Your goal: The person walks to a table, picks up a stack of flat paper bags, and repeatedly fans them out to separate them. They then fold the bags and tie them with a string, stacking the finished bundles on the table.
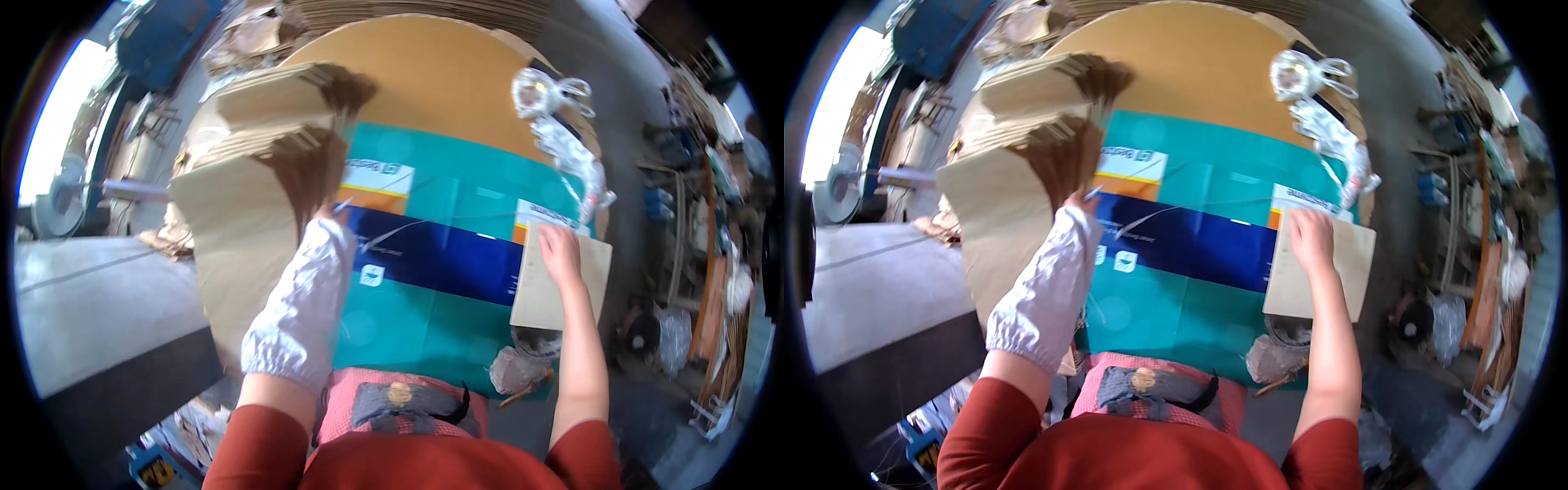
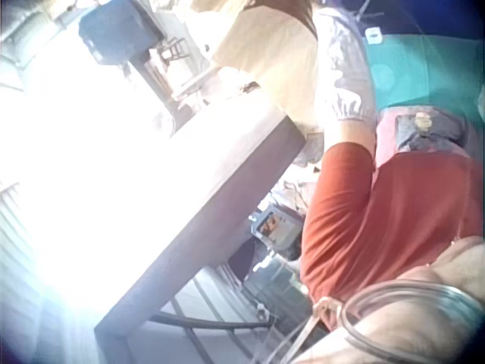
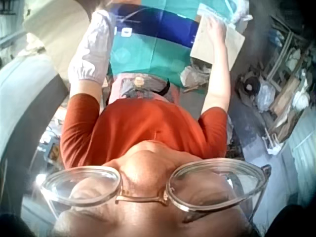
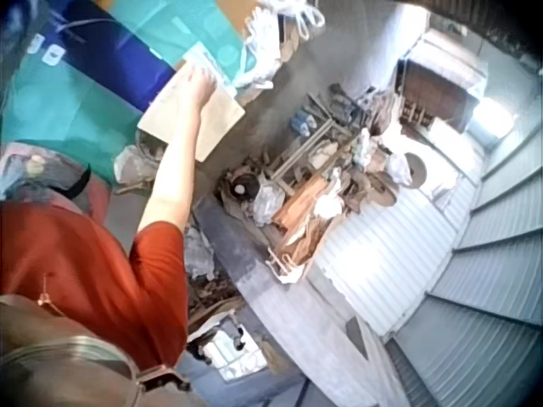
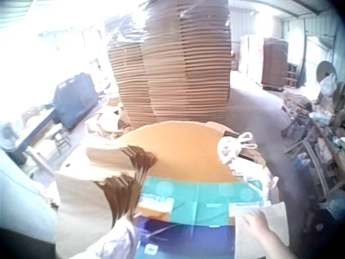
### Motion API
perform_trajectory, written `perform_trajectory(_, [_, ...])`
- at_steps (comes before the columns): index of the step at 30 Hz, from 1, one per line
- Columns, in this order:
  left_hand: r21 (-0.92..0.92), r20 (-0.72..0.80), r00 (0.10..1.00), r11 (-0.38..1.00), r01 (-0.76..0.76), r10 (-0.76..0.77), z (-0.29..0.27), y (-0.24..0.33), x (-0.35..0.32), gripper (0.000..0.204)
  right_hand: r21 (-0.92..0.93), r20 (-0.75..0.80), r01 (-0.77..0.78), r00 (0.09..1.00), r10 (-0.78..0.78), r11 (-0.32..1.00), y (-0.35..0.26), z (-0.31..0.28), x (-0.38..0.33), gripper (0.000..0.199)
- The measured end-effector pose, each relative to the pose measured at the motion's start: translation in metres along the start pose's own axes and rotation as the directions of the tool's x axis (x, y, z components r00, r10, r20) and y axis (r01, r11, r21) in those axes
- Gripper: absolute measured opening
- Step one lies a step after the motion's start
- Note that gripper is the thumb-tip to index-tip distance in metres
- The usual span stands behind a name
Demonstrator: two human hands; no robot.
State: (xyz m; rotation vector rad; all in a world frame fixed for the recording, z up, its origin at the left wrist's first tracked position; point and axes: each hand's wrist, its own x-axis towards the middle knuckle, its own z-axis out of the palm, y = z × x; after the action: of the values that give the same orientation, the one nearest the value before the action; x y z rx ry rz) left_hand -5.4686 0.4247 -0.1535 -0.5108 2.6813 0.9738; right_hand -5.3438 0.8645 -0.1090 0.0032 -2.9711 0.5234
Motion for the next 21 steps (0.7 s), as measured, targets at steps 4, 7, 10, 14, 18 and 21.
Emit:
perform_trajectory(4, [-0.359,-0.147,0.982,0.919,-0.165,0.119,0.012,-0.093,0.021,0.089,0.374,0.313,-0.105,0.950,-0.019,0.921,-0.101,0.005,-0.068,0.014])
perform_trajectory(7, [-0.100,0.018,0.942,0.938,-0.333,0.336,-0.006,-0.085,-0.035,0.084,0.388,0.546,-0.246,0.838,-0.006,0.888,-0.142,0.016,-0.112,0.016])
perform_trajectory(10, [0.336,-0.082,0.873,0.838,-0.430,0.481,-0.048,-0.156,-0.092,0.070,0.419,0.686,-0.292,0.722,-0.089,0.860,-0.196,0.051,-0.138,0.022])
perform_trajectory(14, [0.356,-0.523,0.827,0.934,-0.008,0.206,-0.082,-0.371,-0.133,0.069,0.566,0.736,-0.191,0.555,-0.388,0.802,-0.278,0.092,-0.140,0.035])
perform_trajectory(18, [0.435,-0.421,0.905,0.863,0.255,-0.055,-0.168,-0.435,-0.147,0.079,0.607,0.743,-0.232,0.507,-0.438,0.760,-0.352,0.147,-0.121,0.060])
perform_trajectory(21, [0.457,-0.339,0.922,0.824,0.335,-0.187,-0.200,-0.460,-0.134,0.082,0.582,0.704,-0.339,0.666,-0.249,0.739,-0.406,0.205,-0.129,0.078])
